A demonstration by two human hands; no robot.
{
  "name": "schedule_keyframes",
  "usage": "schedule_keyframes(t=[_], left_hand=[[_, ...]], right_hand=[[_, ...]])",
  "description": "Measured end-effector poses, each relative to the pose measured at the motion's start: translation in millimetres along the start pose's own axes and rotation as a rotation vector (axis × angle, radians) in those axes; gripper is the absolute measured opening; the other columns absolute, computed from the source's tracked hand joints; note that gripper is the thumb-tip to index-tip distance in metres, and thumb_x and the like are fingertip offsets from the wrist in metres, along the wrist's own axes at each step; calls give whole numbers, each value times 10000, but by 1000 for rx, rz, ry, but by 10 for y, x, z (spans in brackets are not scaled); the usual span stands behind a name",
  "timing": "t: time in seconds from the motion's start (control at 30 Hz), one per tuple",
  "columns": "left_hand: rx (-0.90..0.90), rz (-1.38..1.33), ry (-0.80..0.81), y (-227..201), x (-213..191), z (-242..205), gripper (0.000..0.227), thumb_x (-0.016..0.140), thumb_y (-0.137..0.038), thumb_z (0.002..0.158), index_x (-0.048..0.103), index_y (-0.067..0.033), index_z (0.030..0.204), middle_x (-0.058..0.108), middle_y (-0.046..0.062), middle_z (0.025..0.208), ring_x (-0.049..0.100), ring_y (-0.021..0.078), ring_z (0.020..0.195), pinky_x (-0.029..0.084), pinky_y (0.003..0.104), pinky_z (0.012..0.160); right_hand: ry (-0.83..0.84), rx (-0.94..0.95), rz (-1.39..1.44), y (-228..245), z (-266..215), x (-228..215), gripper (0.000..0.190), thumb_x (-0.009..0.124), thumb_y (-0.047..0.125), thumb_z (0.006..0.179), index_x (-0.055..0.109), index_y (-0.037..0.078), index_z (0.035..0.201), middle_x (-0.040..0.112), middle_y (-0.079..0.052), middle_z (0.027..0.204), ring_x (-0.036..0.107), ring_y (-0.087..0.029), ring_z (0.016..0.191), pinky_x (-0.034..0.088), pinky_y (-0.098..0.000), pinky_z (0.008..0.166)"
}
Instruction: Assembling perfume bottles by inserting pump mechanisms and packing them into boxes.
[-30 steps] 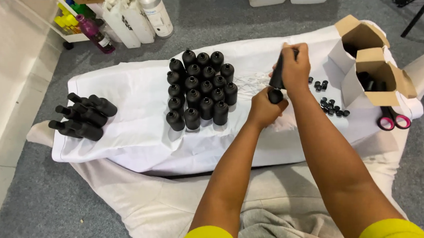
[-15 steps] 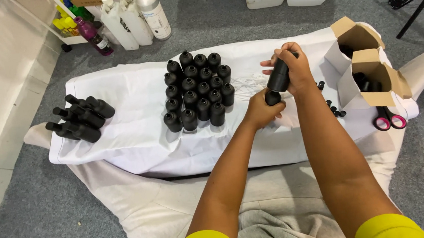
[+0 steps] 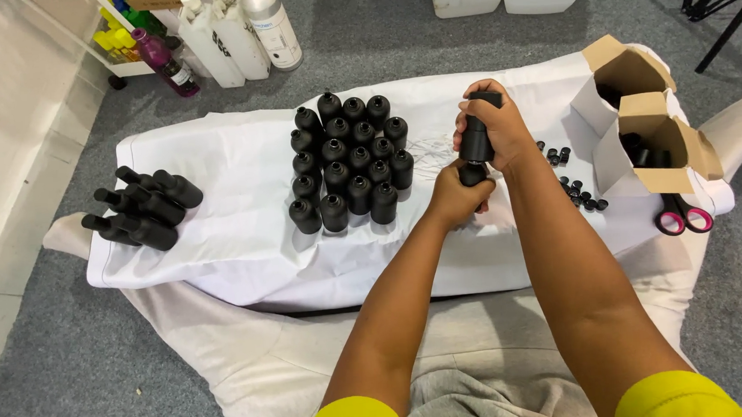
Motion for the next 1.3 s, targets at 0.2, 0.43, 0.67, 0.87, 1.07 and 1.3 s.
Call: schedule_keyframes(t=[0.2,0.43,0.67,0.87,1.07,1.3], left_hand=[[-16,69,-7,-62,-9,-55,105,654,-38,739,608,2,825,604,127,478,635,195,409,537,302,429],[-31,141,-11,-56,0,-56,111,676,-64,738,615,-12,815,598,127,463,622,191,396,511,294,435],[-78,210,-41,-42,-1,-61,124,687,-101,734,625,-34,818,623,127,484,662,200,442,538,286,471],[-86,254,-66,-97,-3,-63,140,702,-118,719,626,-40,807,621,122,480,673,208,454,546,287,497],[-99,278,-97,-78,-17,-69,156,710,-149,718,632,-54,815,620,113,476,682,213,466,543,278,520],[-81,299,-89,-63,25,-80,195,710,-155,710,636,-63,864,629,98,488,695,214,481,547,272,539]], right_hand=[[-53,27,-99,-34,1,-60,202,679,93,902,556,143,1054,599,-141,620,687,-256,539,621,-372,516],[-101,15,-126,-25,-42,-125,207,679,90,911,545,142,1061,609,-136,632,686,-255,538,628,-376,521],[-170,-44,-168,49,-106,-161,196,675,84,908,541,131,1043,615,-140,623,684,-245,522,624,-364,506],[-233,-68,-124,66,-152,-210,207,677,97,915,529,140,1052,610,-140,623,679,-239,523,622,-355,497],[-265,-142,-239,122,-144,-172,223,674,85,920,510,127,1065,625,-147,620,679,-231,508,616,-346,480],[-227,-110,-200,99,-167,-237,280,722,146,949,501,117,1118,653,-161,665,711,-231,552,653,-363,514]])
Point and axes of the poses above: each hand's wrist, its own z-axis towards the middle knuckle, its own x-axis out of the palm, y = z × x, the point moved 9 cm from there along z, towards the middle knuckle
